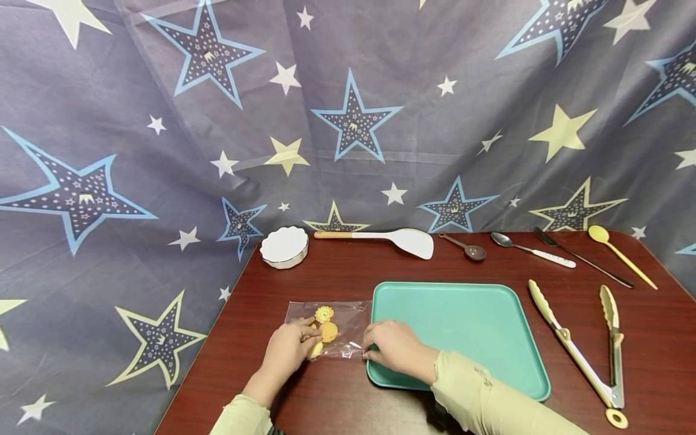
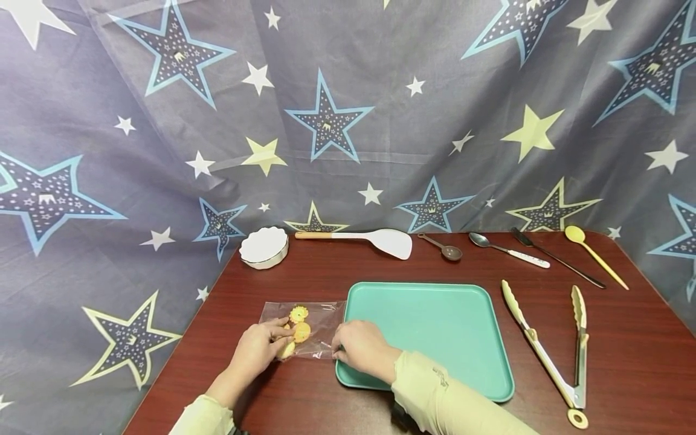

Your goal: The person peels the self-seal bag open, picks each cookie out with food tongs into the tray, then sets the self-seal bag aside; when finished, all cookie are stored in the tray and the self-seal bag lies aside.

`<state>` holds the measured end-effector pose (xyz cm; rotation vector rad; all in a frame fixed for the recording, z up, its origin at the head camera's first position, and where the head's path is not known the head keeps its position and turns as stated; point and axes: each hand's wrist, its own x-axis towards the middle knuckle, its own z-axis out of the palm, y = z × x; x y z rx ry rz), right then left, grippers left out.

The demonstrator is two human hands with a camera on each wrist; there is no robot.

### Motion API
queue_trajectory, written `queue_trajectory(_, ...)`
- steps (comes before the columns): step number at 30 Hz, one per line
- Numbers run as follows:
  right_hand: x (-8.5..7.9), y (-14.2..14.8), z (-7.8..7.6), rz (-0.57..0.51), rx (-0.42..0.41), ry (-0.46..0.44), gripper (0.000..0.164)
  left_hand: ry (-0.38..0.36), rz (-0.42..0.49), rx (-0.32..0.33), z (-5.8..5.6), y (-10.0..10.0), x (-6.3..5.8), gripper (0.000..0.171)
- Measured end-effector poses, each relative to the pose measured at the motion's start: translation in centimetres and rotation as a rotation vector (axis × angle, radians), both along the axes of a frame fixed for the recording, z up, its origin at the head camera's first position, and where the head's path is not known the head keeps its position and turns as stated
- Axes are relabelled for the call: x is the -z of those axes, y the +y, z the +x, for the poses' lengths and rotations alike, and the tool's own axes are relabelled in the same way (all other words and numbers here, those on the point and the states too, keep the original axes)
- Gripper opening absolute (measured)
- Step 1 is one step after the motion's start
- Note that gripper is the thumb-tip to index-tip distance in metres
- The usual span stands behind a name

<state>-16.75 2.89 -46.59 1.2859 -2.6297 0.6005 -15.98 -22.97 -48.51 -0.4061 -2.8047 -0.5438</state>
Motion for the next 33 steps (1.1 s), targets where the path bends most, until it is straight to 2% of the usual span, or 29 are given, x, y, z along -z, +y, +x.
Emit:
queue_trajectory(3,-0.01,0.04,0.09,-0.002,-0.008,0.014,0.005,0.018,0.025,-0.024,0.05,0.09,-0.17,0.006)
queue_trajectory(10,0.15,0.16,0.14,0.005,-0.026,0.025,0.005,0.012,0.119,-0.051,0.4,-0.06,-0.7,0.01)
queue_trajectory(13,0.1,0.17,0.16,0.029,-0.016,-0.02,0.007,0.005,0.159,-0.055,0.52,-0.13,-0.85,0.011)
queue_trajectory(19,-0.35,-0.09,0.36,0.087,0.029,-0.153,0.035,0.015,0.243,-0.054,0.55,-0.28,-0.81,0.014)
queue_trajectory(21,-0.42,-0.18,0.43,0.079,0.018,-0.166,0.035,0.023,0.267,-0.054,0.52,-0.29,-0.79,0.013)
queue_trajectory(26,-0.21,-0.1,0.44,0.044,-0.051,-0.077,0.011,0.025,0.301,-0.058,0.49,-0.36,-0.72,0.015)
queue_trajectory(29,-0.11,0.05,0.38,0.06,-0.071,-0.015,0.01,0.036,0.309,-0.048,0.49,-0.51,-0.64,0.018)
queue_trajectory(33,-0.18,0.17,0.32,0.105,-0.075,0.001,0.009,0.047,0.34,-0.031,0.48,-0.68,-0.49,0.021)
